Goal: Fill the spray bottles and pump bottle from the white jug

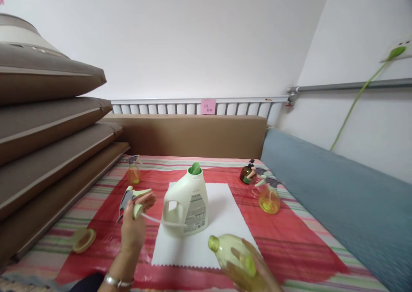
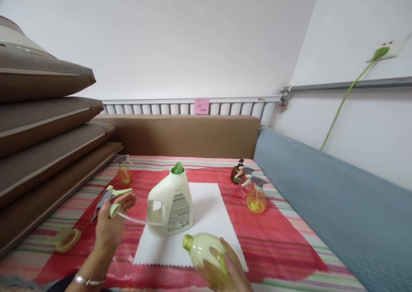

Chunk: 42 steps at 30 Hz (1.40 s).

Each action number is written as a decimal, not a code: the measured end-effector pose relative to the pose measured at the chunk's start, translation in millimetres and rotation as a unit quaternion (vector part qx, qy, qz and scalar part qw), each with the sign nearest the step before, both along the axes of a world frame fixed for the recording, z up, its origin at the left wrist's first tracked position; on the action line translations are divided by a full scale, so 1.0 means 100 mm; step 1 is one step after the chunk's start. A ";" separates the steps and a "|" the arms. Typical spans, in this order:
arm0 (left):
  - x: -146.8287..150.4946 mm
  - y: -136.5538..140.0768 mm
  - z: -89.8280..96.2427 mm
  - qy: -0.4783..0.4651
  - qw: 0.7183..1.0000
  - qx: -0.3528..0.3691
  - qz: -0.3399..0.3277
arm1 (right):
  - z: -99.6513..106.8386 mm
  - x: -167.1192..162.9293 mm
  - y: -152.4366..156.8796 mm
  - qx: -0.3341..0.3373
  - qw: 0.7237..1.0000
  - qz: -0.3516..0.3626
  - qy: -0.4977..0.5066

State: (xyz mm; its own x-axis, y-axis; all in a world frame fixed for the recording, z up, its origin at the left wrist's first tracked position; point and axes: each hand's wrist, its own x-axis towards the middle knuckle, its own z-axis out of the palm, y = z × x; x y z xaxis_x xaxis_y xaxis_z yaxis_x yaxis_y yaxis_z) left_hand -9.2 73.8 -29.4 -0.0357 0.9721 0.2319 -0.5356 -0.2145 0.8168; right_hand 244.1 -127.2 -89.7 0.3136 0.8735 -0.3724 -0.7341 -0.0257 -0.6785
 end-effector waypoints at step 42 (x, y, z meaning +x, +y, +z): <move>0.22 -0.99 0.35 0.185 0.973 0.133 0.023 | 0.61 -1.01 0.10 0.100 0.994 -0.040 0.028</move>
State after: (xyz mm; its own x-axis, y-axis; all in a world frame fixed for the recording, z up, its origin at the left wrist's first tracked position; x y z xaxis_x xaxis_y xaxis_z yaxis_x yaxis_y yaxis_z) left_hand 12.7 -25.5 5.7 0.0559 0.8757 0.4797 -0.1995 -0.4610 0.8647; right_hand 143.3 -117.6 -28.2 0.3682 0.9050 -0.2133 -0.7648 0.1643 -0.6230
